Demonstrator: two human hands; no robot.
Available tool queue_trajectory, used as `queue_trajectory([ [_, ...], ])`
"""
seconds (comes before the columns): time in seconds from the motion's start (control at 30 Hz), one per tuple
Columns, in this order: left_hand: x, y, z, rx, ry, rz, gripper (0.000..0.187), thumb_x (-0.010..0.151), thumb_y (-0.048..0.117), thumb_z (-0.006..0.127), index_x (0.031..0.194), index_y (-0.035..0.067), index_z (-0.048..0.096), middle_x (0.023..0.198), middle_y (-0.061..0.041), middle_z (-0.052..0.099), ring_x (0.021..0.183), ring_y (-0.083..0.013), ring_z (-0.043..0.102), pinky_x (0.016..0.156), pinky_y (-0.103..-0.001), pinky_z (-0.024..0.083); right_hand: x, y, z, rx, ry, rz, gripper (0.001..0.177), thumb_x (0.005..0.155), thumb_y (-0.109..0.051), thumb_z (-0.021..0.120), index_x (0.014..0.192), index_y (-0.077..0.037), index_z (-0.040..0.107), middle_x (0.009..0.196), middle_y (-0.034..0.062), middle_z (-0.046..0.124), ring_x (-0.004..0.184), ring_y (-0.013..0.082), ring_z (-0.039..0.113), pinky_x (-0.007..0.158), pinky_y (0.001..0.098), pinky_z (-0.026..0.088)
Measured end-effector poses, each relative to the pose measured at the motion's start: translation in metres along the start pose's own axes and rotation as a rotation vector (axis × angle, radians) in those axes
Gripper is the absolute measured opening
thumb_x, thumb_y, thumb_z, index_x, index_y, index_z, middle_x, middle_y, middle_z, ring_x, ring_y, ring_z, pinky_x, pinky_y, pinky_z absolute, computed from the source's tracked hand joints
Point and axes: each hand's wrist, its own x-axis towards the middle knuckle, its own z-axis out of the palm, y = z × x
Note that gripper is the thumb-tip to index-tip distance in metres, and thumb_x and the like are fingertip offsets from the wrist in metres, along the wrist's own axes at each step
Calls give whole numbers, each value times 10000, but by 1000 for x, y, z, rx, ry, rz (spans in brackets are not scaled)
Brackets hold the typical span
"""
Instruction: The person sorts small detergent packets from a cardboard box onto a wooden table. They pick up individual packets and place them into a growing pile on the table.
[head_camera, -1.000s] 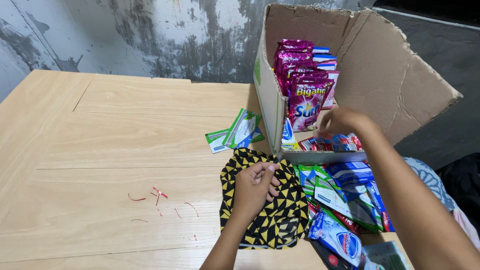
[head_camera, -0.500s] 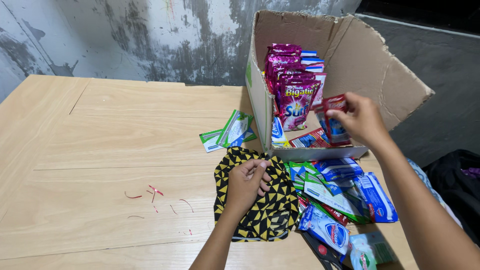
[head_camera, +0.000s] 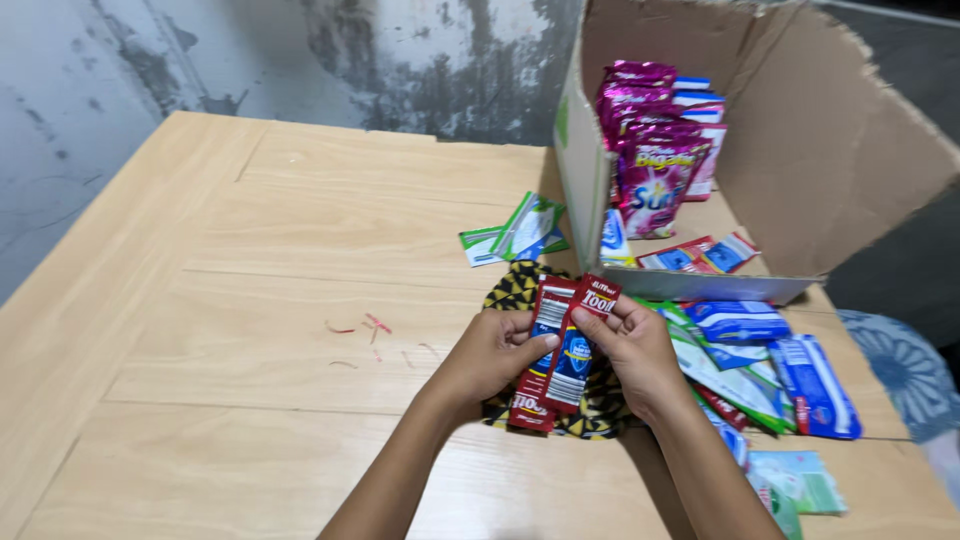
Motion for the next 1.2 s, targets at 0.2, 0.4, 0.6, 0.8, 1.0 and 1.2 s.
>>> queue_trajectory([
  [0.2, -7, -2, -22, -87, 179, 24, 306, 861, -11, 728, 1154, -92, 695, 982, -155, 786, 820, -143, 749, 728, -281, 637, 3, 35, 8, -34, -27, -55, 353, 868, -71, 758, 1198, 25, 677, 1076, 126, 775, 943, 149, 717, 833, 290, 592],
  [0.4, -1, -5, -30, -183, 388, 82, 252, 906, 47, 720, 1105, -106, 707, 930, -170, 786, 750, -136, 748, 649, -281, 628, -9, 23, 23, -205, -36, -336, 553, 832, -66, 784, 1310, 8, 516, 1176, 139, 692, 1036, 135, 725, 885, 258, 613],
  [0.6, -2, -9, -30, -169, 408, 129, 250, 922, 49, 724, 1117, -107, 709, 939, -172, 786, 760, -123, 740, 652, -272, 619, -34, -11, 33, -1019, 14, -857, 732, 626, -203, 910, 1309, -166, 646, 1422, 168, 530, 1259, 384, 518, 1063, 483, 407],
  [0.8, -2, -2, -21, -219, 446, 216, 682, 855, 116, 733, 1401, -9, 344, 980, -78, 764, 834, -83, 748, 694, -242, 620, -36, 4, 35, -1095, -152, -954, 494, 652, -48, 786, 1111, -230, 783, 1305, 58, 708, 1304, 337, 577, 1076, 491, 394],
  [1.0, -24, 13, -10, 188, 302, 177, 416, 949, 303, 754, 1211, -18, 792, 648, 12, 562, 589, -29, 433, 503, -203, 332, -25, 20, 13, -164, 131, -433, 220, 997, -145, 717, 1155, 9, 727, 1056, 46, 764, 936, 99, 699, 855, 251, 561],
  [1.2, -28, 23, -4, 229, 300, 158, 278, 904, 250, 755, 933, -18, 822, 605, 1, 692, 525, -12, 557, 463, -216, 437, -21, 22, 15, -1, 128, -307, 277, 961, -151, 731, 1179, 19, 720, 1057, 79, 761, 915, 94, 700, 835, 248, 569],
])
